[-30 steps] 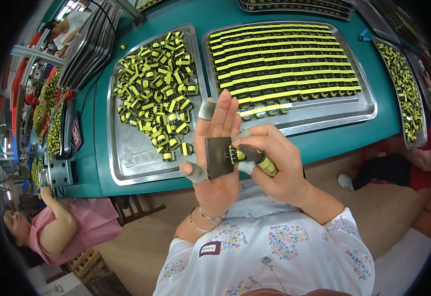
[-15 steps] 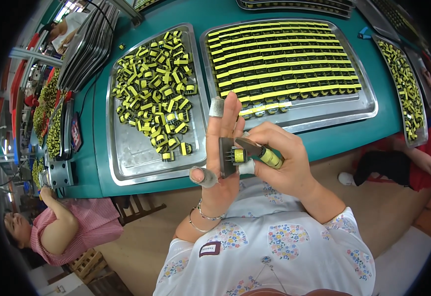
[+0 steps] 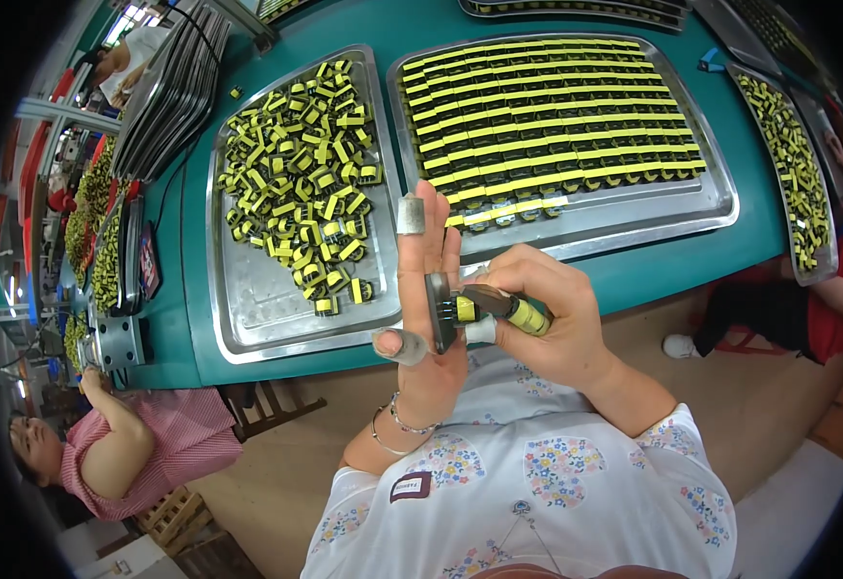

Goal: The person assembles small yellow and black electronic components using a handheld assembly tool.

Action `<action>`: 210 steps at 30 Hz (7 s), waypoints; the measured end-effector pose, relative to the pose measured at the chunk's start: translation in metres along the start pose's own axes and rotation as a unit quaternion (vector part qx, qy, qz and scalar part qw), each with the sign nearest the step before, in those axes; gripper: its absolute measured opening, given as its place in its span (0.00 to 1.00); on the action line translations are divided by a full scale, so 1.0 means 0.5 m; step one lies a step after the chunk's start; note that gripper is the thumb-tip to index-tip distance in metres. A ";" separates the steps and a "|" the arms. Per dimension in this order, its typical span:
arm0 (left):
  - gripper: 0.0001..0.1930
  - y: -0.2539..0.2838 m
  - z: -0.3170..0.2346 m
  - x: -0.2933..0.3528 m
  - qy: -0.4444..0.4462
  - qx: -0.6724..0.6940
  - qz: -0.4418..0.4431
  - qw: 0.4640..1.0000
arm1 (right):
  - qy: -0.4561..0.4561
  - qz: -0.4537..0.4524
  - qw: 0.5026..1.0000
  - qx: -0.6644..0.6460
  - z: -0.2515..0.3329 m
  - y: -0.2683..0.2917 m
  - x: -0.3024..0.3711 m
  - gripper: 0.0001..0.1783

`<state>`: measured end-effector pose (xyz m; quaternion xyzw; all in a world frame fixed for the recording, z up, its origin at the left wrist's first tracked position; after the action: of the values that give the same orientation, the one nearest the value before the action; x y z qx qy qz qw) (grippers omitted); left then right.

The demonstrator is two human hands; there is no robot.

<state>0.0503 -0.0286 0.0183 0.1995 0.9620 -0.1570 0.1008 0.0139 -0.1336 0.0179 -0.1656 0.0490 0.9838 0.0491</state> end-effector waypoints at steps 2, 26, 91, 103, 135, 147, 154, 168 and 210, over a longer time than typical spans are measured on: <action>0.55 -0.001 -0.002 0.003 0.002 -0.004 -0.004 1.000 | 0.022 -0.001 1.000 0.001 0.006 -0.001 -0.003 0.19; 0.52 -0.015 -0.009 0.029 -0.042 -0.087 0.000 0.995 | 0.052 0.010 0.996 -0.074 -0.006 -0.012 -0.003 0.15; 0.19 0.014 -0.033 0.018 0.069 0.104 0.009 0.992 | 0.143 -0.101 0.959 0.225 0.062 0.135 0.031 0.23; 0.04 0.028 -0.171 0.112 -0.051 0.447 0.193 0.872 | 0.015 -0.112 0.902 0.417 0.008 0.200 -0.017 0.18; 0.13 0.223 -0.120 0.028 -0.017 -0.557 -0.032 0.830 | 0.041 -0.106 0.949 0.293 0.014 0.162 -0.013 0.14; 0.18 0.169 -0.071 0.013 -0.068 -0.599 0.059 0.795 | 0.052 -0.025 0.984 0.171 0.012 0.111 0.004 0.13; 0.19 0.191 -0.056 0.013 -0.055 -0.269 -0.082 0.958 | 0.026 -0.047 0.994 0.091 0.010 0.130 0.007 0.09; 0.24 0.084 0.000 0.008 0.060 -0.022 0.031 0.997 | 0.013 -0.121 0.982 -0.143 -0.010 0.215 -0.051 0.20; 0.25 -0.052 0.058 -0.061 0.250 0.253 0.008 0.934 | 0.105 0.024 0.994 0.020 0.022 0.121 -0.044 0.17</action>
<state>0.0709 -0.0721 0.0061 0.2592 0.8827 -0.3396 -0.1956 0.0243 -0.1938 0.0403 -0.2655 0.0773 0.9607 0.0236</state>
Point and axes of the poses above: each hand's wrist, its own x-axis away from the middle knuckle, its own y-axis out of the back of the hand, z = x × y, the point moved 7 cm from there along -x, towards the middle knuckle, and after that the axes turned 1 degree about -y, right-handed, at the moved point
